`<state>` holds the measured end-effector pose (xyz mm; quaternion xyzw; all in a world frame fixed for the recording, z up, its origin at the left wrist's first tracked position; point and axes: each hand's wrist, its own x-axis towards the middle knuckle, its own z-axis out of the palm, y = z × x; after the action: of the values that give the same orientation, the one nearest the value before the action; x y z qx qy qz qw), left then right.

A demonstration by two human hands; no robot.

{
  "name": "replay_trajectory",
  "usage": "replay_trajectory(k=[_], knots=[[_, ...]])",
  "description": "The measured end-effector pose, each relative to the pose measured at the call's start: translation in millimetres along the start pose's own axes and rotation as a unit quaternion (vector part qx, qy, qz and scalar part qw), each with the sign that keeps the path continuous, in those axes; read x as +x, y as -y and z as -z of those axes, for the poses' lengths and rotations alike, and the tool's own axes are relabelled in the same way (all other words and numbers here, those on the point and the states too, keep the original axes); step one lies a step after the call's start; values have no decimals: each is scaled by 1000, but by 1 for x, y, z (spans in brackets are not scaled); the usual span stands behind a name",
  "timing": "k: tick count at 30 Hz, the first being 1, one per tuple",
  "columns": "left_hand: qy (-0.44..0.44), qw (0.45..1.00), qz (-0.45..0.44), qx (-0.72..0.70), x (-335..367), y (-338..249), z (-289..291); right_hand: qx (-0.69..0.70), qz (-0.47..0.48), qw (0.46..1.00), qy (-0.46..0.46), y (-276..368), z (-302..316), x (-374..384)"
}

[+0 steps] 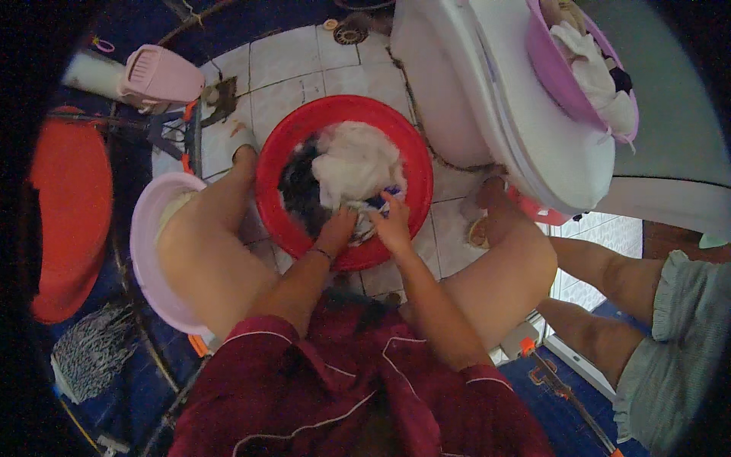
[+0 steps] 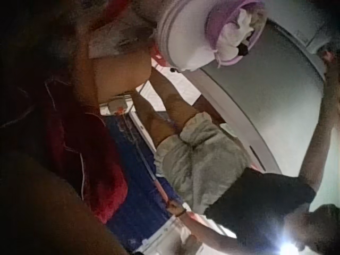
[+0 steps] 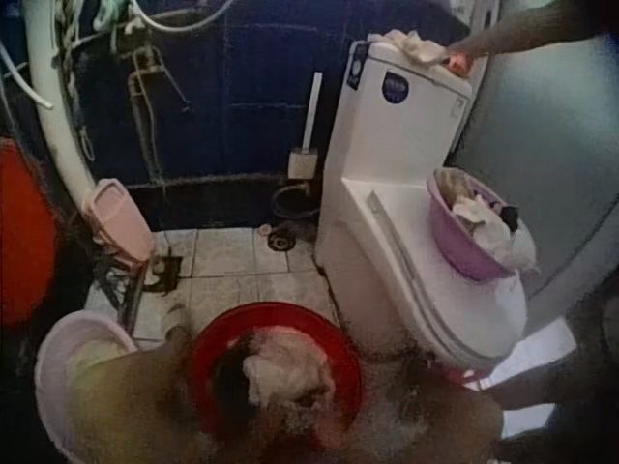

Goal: The person washes clothes by hand in a red basin, scrubbing individual items against each other and rinsing them in water.

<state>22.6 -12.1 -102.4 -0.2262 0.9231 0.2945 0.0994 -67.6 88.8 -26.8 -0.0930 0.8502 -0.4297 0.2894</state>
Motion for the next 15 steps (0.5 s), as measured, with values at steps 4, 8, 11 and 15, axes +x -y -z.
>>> replay_trajectory(k=[4, 8, 11, 15], knots=[[25, 992, 57, 108, 7, 45, -51, 17, -20, 995, 94, -23, -10, 11], [154, 982, 83, 64, 9, 7, 10, 152, -256, 954, 48, 0, 0, -9], [96, 992, 63, -47, 2, -26, 50, 280, -325, 902, 45, 29, 0, -16], [27, 976, -89, -199, -22, -97, 89, 526, -274, 789, 161, 2, 9, 0]])
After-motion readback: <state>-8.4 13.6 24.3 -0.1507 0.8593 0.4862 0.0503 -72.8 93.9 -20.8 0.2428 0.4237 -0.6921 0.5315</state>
